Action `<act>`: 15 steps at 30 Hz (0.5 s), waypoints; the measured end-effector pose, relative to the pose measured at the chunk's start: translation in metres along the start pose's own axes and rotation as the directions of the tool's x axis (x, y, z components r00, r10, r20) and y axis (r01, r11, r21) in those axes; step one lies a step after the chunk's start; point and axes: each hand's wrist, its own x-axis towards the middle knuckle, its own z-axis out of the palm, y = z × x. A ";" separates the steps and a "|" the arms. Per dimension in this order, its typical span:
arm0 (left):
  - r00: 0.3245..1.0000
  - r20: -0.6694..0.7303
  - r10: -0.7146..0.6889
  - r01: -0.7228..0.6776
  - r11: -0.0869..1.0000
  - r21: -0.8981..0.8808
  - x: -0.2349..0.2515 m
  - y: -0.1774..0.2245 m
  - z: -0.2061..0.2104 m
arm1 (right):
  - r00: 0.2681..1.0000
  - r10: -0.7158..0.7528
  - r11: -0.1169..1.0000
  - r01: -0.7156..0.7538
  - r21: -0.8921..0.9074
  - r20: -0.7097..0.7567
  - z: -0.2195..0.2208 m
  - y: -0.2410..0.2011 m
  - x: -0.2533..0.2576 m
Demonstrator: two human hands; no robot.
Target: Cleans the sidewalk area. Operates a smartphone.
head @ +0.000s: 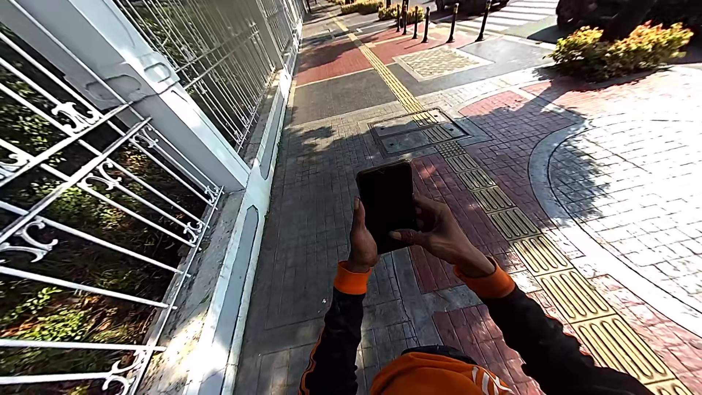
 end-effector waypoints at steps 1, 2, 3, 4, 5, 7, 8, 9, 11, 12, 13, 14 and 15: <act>1.000 0.004 0.000 0.000 1.000 -0.004 0.000 0.000 -0.001 | 1.000 -0.007 1.000 0.007 0.001 0.007 0.000 0.001 0.000; 1.000 0.005 0.000 0.000 1.000 -0.005 -0.001 -0.001 -0.001 | 1.000 -0.019 1.000 0.019 -0.001 0.018 -0.001 0.003 -0.001; 1.000 0.003 -0.001 0.001 1.000 -0.004 -0.001 -0.001 -0.001 | 0.999 -0.030 1.000 0.030 -0.004 0.028 -0.002 0.004 -0.001; 1.000 0.000 -0.001 0.001 1.000 -0.004 -0.001 -0.001 0.000 | 0.999 -0.039 0.999 0.039 -0.009 0.037 -0.003 0.004 -0.001; 1.000 0.002 0.000 0.000 1.000 -0.005 -0.002 -0.001 -0.001 | 0.998 -0.043 0.999 0.043 -0.011 0.043 -0.003 0.005 -0.002; 1.000 0.003 0.001 -0.001 1.000 -0.011 -0.002 -0.002 0.000 | 0.998 -0.042 0.999 0.042 -0.006 0.047 -0.004 0.005 -0.002; 1.000 0.001 -0.001 0.001 1.000 -0.013 -0.002 -0.002 0.000 | 0.998 -0.040 0.999 0.041 -0.005 0.046 -0.004 0.005 -0.002; 1.000 0.001 -0.001 0.001 1.000 -0.013 -0.002 -0.003 0.000 | 0.998 -0.039 0.999 0.039 -0.005 0.046 -0.004 0.005 -0.003; 1.000 0.007 -0.001 0.001 1.000 -0.014 -0.003 -0.004 0.000 | 0.998 -0.034 0.999 0.035 -0.006 0.047 -0.005 0.006 -0.004; 1.000 0.008 -0.003 0.003 1.000 -0.017 -0.003 -0.004 0.001 | 0.998 -0.031 0.999 0.031 -0.005 0.046 -0.006 0.005 -0.005; 1.000 0.007 -0.004 0.004 1.000 -0.018 -0.004 -0.005 0.001 | 0.999 -0.029 1.000 0.030 -0.002 0.045 -0.006 0.006 -0.006; 1.000 0.004 -0.006 0.006 1.000 -0.013 -0.004 -0.006 0.002 | 0.999 -0.029 1.000 0.029 0.002 0.045 -0.007 0.006 -0.006; 1.000 -0.002 -0.008 0.008 1.000 -0.008 -0.005 -0.006 0.002 | 0.999 -0.027 1.000 0.027 0.008 0.045 -0.007 0.006 -0.007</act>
